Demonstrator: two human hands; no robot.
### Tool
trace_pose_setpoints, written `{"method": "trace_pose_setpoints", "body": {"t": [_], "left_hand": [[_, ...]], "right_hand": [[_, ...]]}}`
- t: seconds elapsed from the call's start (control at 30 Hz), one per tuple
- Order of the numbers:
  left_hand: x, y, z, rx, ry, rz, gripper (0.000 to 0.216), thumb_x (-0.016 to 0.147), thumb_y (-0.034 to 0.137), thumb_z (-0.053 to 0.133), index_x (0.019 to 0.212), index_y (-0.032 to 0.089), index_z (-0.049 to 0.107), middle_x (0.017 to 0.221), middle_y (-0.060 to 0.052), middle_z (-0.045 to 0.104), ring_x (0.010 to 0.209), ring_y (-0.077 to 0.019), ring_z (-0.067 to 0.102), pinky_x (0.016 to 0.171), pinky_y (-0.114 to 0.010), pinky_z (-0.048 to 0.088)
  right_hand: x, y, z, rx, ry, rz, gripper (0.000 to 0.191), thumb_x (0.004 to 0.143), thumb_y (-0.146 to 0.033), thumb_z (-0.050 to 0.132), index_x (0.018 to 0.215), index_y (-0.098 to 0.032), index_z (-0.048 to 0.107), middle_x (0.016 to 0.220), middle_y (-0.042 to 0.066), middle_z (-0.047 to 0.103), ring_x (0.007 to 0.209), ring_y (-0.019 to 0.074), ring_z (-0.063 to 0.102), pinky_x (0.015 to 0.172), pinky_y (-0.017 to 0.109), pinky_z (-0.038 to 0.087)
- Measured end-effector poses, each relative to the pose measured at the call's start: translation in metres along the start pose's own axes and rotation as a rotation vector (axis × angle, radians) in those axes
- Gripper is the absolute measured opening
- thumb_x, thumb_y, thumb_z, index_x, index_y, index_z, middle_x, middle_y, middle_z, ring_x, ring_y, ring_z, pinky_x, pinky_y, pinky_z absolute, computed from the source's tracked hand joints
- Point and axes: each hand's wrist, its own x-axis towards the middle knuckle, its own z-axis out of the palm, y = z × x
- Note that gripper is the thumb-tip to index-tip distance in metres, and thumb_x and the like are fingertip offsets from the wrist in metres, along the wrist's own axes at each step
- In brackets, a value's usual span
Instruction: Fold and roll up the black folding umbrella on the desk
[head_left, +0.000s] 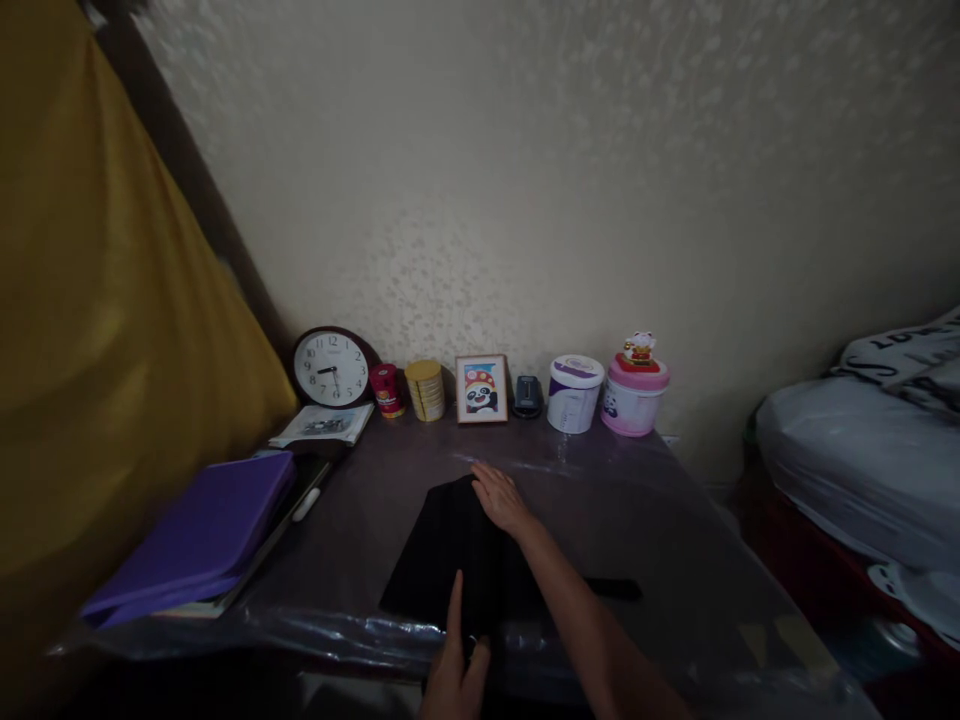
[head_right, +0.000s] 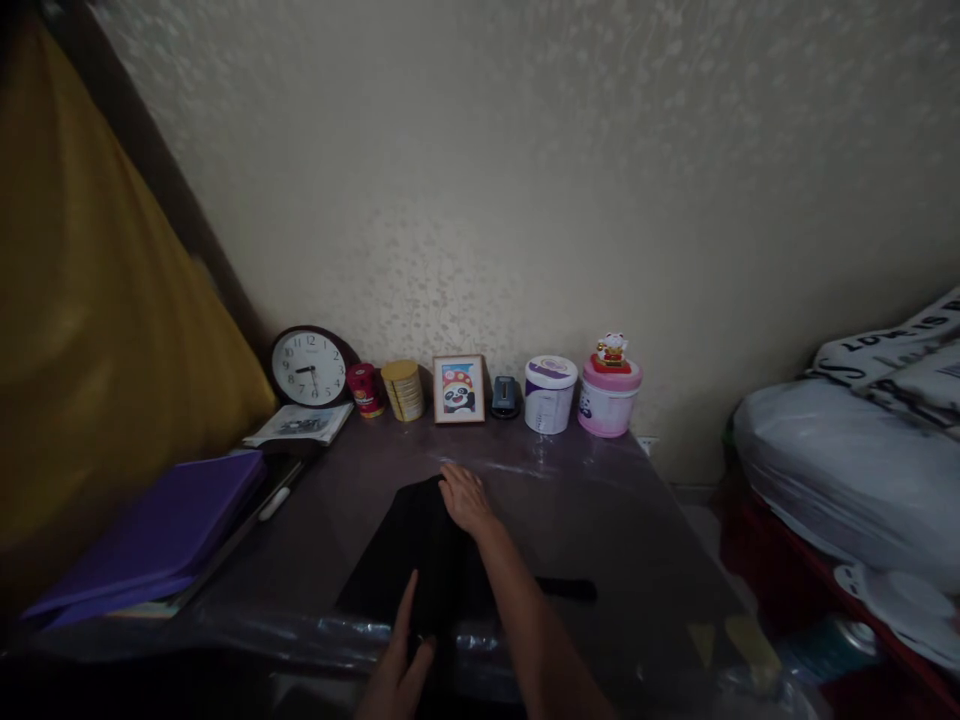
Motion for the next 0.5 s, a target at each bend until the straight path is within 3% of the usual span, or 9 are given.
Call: {"method": "trace_pose_setpoints", "body": {"t": [0.13, 0.17, 0.23, 0.3, 0.33, 0.4, 0.5], "left_hand": [[-0.004, 0.008, -0.001, -0.077, 0.032, -0.047, 0.065, 0.086, 0.035, 0.033, 0.142, 0.020, 0.004, 0.143, -0.008, 0.027, 0.127, -0.0168, 0.033, 0.103, -0.030, 0.027], [-0.005, 0.011, -0.001, -0.100, 0.035, -0.073, 0.065, 0.086, 0.037, 0.035, 0.142, 0.023, 0.004, 0.142, -0.007, 0.027, 0.120, -0.0175, 0.043, 0.097, -0.029, 0.036], [-0.008, 0.019, -0.003, -0.156, 0.004, -0.150, 0.068, 0.085, 0.041, 0.037, 0.141, 0.031, 0.000, 0.139, -0.009, 0.033, 0.084, -0.0162, 0.063, 0.068, -0.028, 0.050], [-0.011, 0.025, -0.006, -0.207, -0.040, -0.217, 0.073, 0.084, 0.044, 0.039, 0.139, 0.036, -0.007, 0.118, -0.009, 0.053, 0.045, -0.0101, 0.056, 0.040, -0.024, 0.044], [-0.012, 0.028, -0.008, -0.229, -0.053, -0.231, 0.075, 0.084, 0.044, 0.040, 0.139, 0.036, -0.010, 0.098, -0.005, 0.061, 0.036, -0.0087, 0.049, 0.034, -0.023, 0.039], [-0.012, 0.030, -0.012, -0.260, -0.061, -0.243, 0.077, 0.083, 0.044, 0.041, 0.139, 0.033, -0.011, 0.063, 0.004, 0.056, 0.033, -0.0097, 0.045, 0.032, -0.021, 0.038], [-0.010, 0.029, -0.019, -0.302, -0.078, -0.251, 0.080, 0.082, 0.047, 0.042, 0.139, 0.032, -0.013, 0.052, 0.007, 0.049, 0.033, -0.0109, 0.047, 0.032, -0.020, 0.038]], "right_hand": [[-0.003, 0.018, -0.009, 0.013, 0.089, 0.264, 0.038, 0.088, -0.020, 0.036, 0.118, -0.005, 0.051, 0.122, 0.016, 0.050, 0.116, 0.0197, 0.045, 0.100, 0.031, 0.030], [-0.009, 0.023, -0.013, 0.019, 0.110, 0.325, 0.037, 0.087, -0.018, 0.036, 0.117, -0.005, 0.052, 0.120, 0.016, 0.052, 0.114, 0.0195, 0.046, 0.098, 0.030, 0.031], [-0.026, 0.032, -0.020, 0.037, 0.142, 0.431, 0.036, 0.085, -0.016, 0.037, 0.115, -0.007, 0.054, 0.116, 0.015, 0.055, 0.110, 0.0194, 0.050, 0.095, 0.030, 0.034], [-0.045, 0.037, -0.027, 0.063, 0.154, 0.508, 0.034, 0.084, -0.017, 0.038, 0.111, -0.007, 0.056, 0.112, 0.014, 0.057, 0.106, 0.0198, 0.052, 0.092, 0.030, 0.036], [-0.053, 0.038, -0.030, 0.078, 0.154, 0.534, 0.033, 0.083, -0.017, 0.039, 0.109, -0.008, 0.058, 0.110, 0.014, 0.058, 0.105, 0.0198, 0.053, 0.091, 0.030, 0.037], [-0.068, 0.036, -0.033, 0.114, 0.147, 0.566, 0.031, 0.082, -0.019, 0.041, 0.106, -0.010, 0.059, 0.106, 0.013, 0.060, 0.101, 0.0189, 0.055, 0.088, 0.028, 0.039], [-0.079, 0.029, -0.033, 0.177, 0.117, 0.580, 0.029, 0.082, -0.022, 0.041, 0.101, -0.013, 0.061, 0.093, 0.009, 0.064, 0.089, 0.0162, 0.059, 0.077, 0.025, 0.043]]}}
